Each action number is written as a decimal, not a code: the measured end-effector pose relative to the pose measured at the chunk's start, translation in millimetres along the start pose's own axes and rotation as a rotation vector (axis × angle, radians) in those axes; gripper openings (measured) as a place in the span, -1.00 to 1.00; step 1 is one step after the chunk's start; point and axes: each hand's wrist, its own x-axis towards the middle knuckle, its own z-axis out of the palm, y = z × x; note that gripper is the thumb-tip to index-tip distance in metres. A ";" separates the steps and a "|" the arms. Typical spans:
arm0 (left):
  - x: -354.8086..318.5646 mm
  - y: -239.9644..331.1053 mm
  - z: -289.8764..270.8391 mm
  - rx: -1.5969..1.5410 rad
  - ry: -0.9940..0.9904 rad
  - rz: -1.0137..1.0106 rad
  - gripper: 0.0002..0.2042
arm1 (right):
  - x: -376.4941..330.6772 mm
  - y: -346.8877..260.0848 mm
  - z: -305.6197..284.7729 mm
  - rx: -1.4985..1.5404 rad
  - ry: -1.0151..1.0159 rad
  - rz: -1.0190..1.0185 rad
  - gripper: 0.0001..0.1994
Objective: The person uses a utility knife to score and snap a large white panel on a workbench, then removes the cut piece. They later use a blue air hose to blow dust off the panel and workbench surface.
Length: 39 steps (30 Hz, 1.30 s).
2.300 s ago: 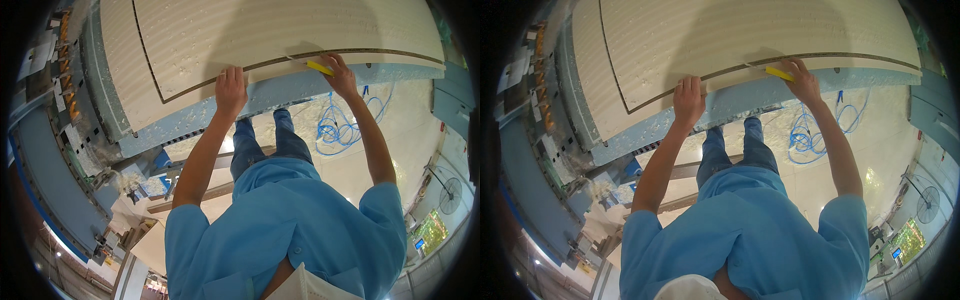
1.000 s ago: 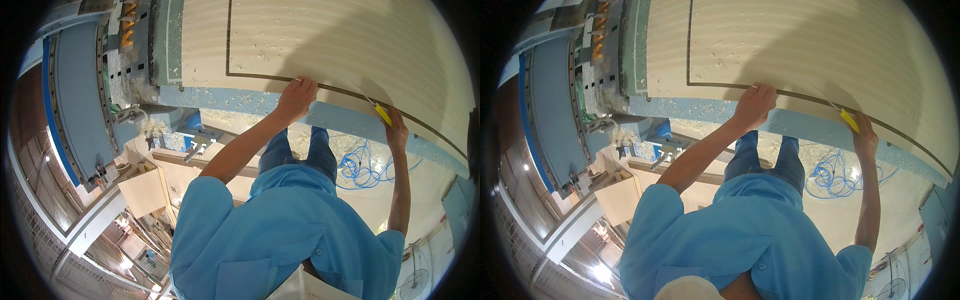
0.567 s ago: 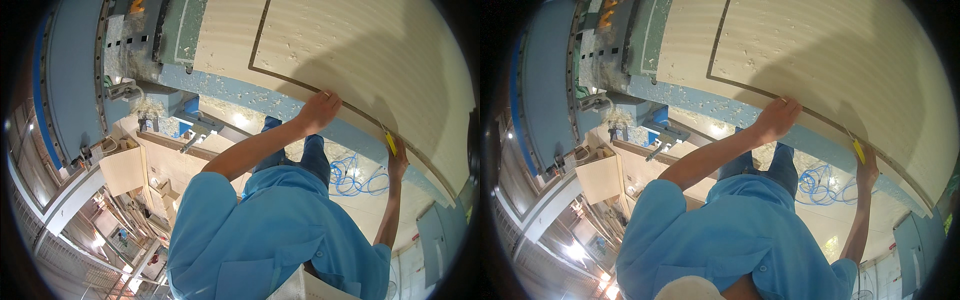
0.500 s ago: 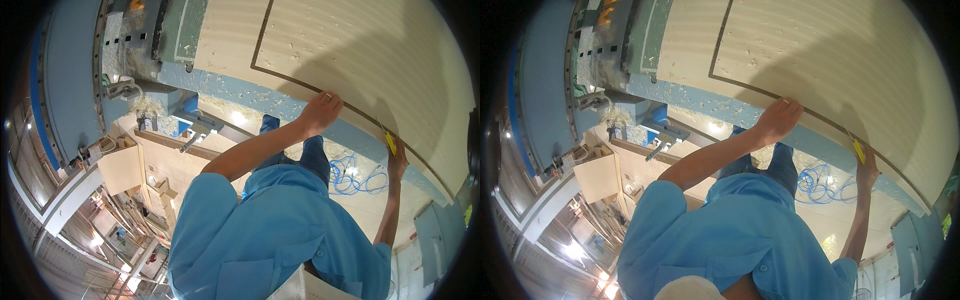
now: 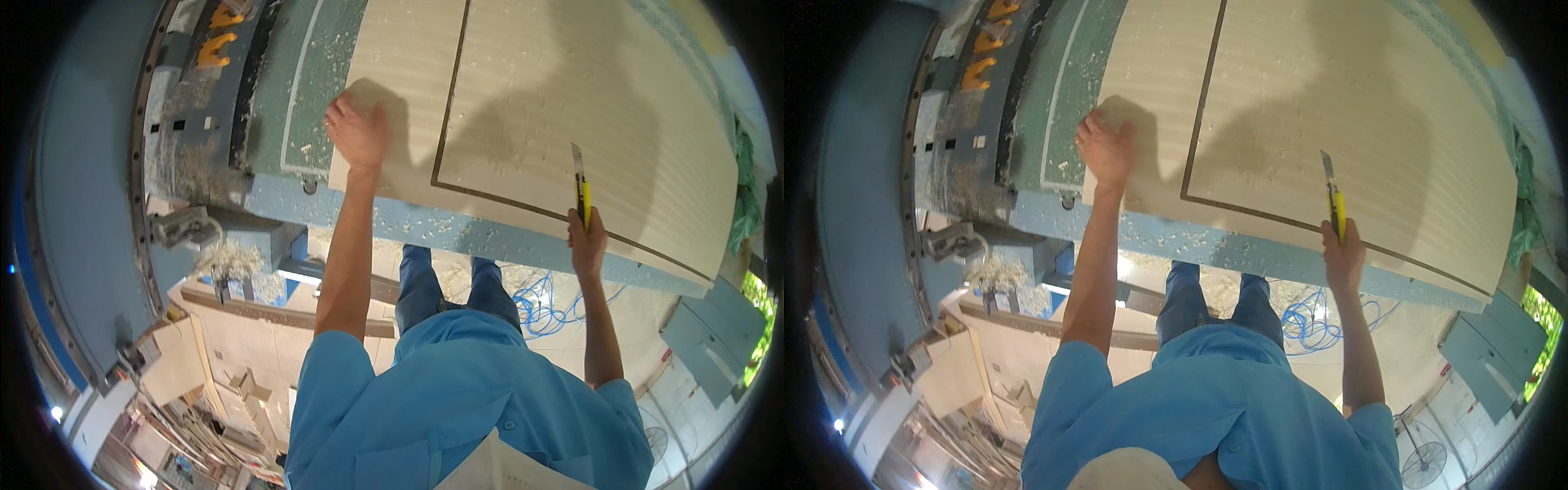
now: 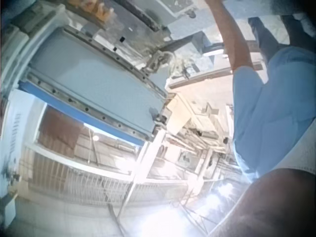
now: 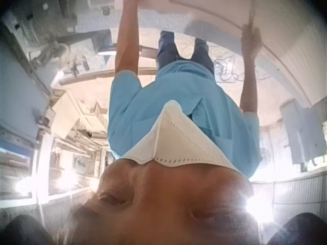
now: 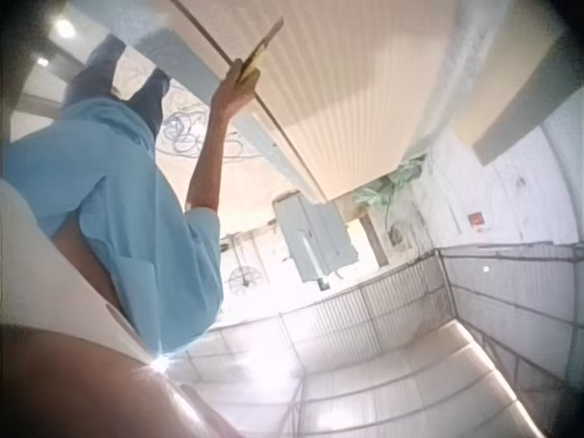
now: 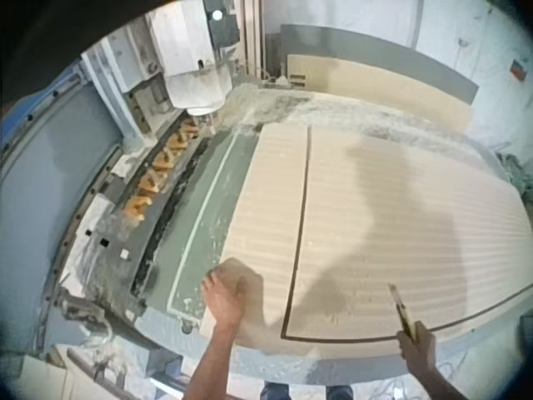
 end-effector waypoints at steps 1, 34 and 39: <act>8.5 -8.5 3.3 0.005 -0.049 -0.044 -0.44 | -0.9 -2.5 13.8 0.076 0.025 -0.058 -0.75; 58.1 -16.8 25.8 -0.107 -0.308 -0.502 -0.29 | 113.5 -110.1 103.9 0.475 0.049 0.008 -0.65; 59.2 -10.9 27.1 -0.044 -0.324 -0.555 -0.28 | 216.0 -186.8 119.7 0.451 -0.002 -0.259 -0.54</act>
